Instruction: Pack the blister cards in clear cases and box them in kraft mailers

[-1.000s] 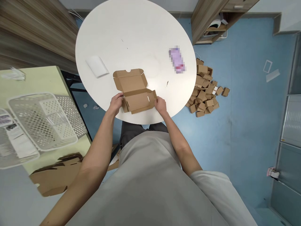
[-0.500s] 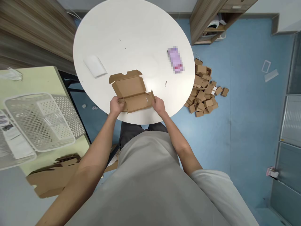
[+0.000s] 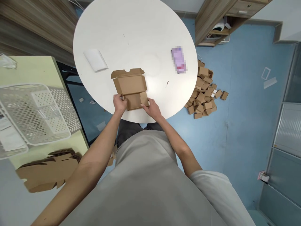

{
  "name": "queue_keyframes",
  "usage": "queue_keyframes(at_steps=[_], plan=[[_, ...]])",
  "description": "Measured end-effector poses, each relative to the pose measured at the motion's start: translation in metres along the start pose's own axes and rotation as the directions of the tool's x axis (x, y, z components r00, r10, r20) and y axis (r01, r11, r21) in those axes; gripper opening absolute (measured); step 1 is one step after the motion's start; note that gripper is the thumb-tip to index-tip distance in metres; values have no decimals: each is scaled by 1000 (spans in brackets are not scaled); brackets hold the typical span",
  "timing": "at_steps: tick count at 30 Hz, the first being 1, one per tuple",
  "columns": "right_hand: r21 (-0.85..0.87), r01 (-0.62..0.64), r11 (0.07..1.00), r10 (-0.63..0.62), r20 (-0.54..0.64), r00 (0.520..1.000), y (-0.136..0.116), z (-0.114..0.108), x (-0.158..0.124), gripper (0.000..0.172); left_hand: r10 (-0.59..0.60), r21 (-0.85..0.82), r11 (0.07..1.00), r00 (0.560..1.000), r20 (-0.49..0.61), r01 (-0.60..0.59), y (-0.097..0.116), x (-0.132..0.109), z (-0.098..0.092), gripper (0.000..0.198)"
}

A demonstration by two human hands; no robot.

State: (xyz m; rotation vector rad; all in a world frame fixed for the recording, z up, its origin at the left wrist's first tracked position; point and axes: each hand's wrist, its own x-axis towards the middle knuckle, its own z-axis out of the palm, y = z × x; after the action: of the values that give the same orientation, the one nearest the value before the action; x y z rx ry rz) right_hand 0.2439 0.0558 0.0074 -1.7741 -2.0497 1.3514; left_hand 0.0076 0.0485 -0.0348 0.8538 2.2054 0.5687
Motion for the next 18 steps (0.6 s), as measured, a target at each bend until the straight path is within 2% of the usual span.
queue_keyframes(at_steps=[4, 9, 14, 18], plan=[[97, -39, 994, 39, 1, 999, -1, 3, -5, 60, -28, -7, 1000, 999, 30, 28, -1, -4, -2, 29], [172, -96, 980, 104, -34, 994, 0, 9, -4, 51, 3, -17, 1000, 1000, 30, -2, -5, -7, -3, 28], [52, -3, 999, 4, -25, 1000, -2, 7, 0, 55, 14, 4, 1000, 1000, 23, -14, -8, -7, -4, 28], [22, 50, 999, -50, -11, 999, -1, 3, 3, 40, 18, -4, 1000, 999, 26, -18, -10, -8, -5, 29]])
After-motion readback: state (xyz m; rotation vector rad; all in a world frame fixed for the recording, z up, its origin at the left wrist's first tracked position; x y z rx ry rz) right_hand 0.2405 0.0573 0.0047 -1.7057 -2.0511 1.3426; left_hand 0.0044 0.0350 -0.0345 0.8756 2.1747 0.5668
